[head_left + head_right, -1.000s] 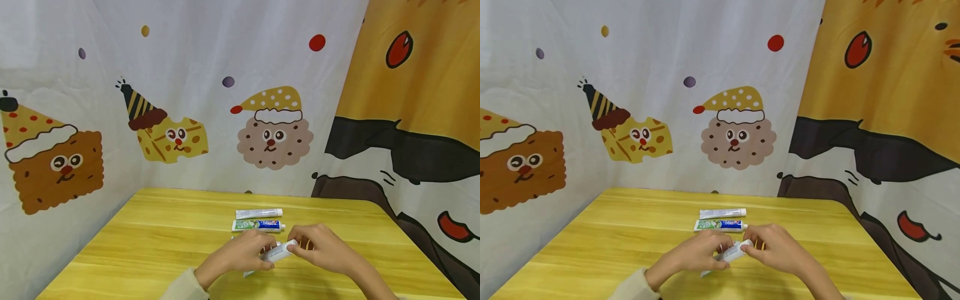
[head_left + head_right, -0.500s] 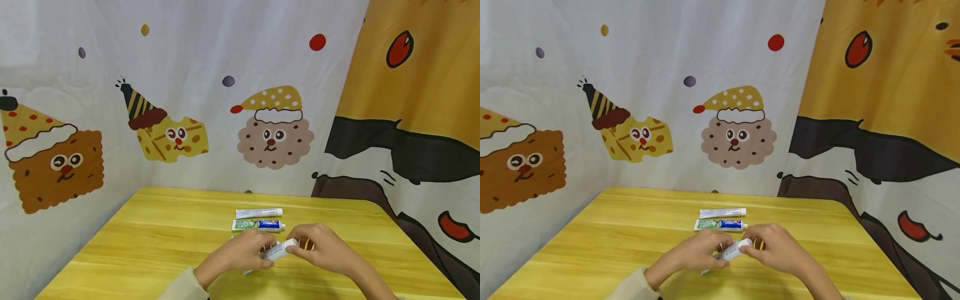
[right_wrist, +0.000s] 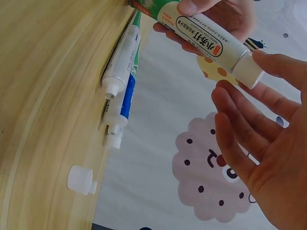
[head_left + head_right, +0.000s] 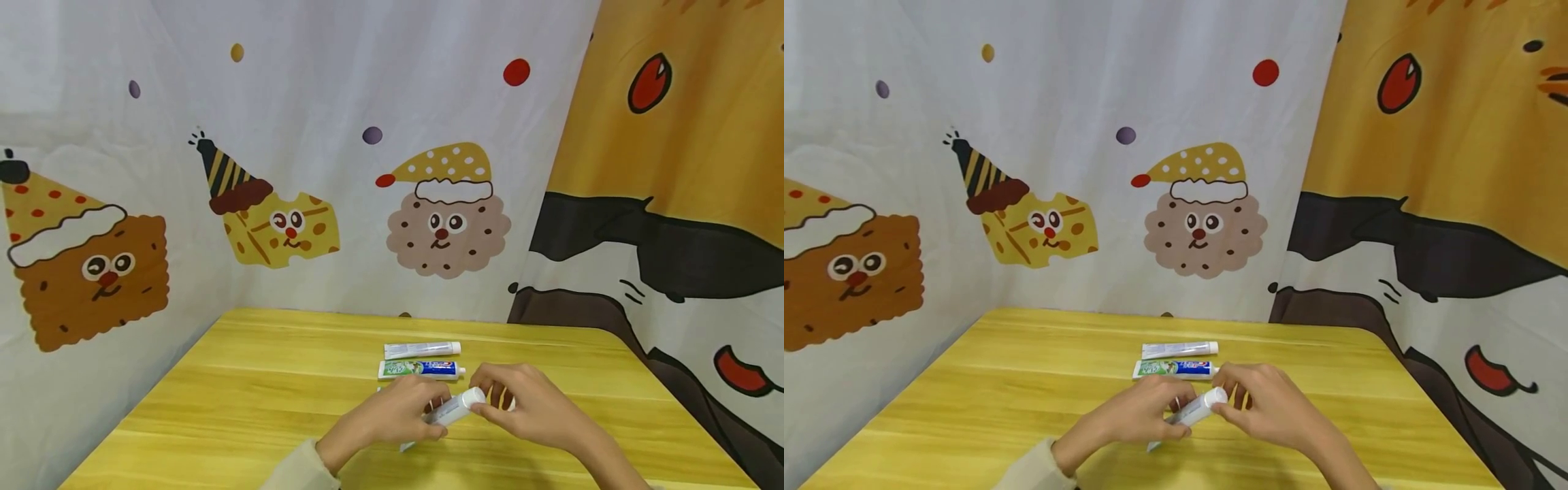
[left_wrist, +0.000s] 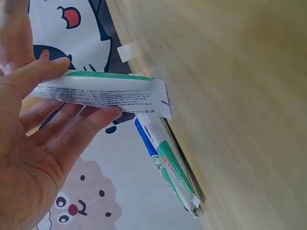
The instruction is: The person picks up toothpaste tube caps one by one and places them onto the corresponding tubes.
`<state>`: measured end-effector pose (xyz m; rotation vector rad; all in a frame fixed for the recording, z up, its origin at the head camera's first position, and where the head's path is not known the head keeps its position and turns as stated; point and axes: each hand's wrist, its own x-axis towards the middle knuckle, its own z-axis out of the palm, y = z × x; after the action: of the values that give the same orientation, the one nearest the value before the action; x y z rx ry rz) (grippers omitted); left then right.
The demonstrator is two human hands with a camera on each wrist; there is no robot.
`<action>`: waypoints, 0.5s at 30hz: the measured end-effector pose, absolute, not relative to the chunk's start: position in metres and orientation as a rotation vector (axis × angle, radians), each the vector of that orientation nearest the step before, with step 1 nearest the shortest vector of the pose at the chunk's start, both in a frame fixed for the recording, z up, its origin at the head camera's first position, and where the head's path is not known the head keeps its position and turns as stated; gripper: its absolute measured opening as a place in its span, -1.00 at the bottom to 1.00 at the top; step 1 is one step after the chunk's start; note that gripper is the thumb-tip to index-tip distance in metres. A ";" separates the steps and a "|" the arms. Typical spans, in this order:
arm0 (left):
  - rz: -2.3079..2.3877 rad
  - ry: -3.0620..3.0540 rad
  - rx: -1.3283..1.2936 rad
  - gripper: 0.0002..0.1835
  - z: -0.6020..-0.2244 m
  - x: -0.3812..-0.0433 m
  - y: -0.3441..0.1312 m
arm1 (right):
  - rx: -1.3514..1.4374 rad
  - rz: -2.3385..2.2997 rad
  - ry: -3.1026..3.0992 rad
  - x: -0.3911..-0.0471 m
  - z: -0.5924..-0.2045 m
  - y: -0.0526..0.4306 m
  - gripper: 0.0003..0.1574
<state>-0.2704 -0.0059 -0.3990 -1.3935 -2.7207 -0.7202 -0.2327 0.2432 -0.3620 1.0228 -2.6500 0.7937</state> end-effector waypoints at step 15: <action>-0.750 -2.704 -1.399 -0.75 -0.400 -0.270 -0.005 | 1.024 0.757 -2.601 -0.232 -0.360 0.246 -0.76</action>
<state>-0.2705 -0.0053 -0.3998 -1.3985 -2.7042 -0.7504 -0.2319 0.2462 -0.3599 1.0237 -2.6012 0.7570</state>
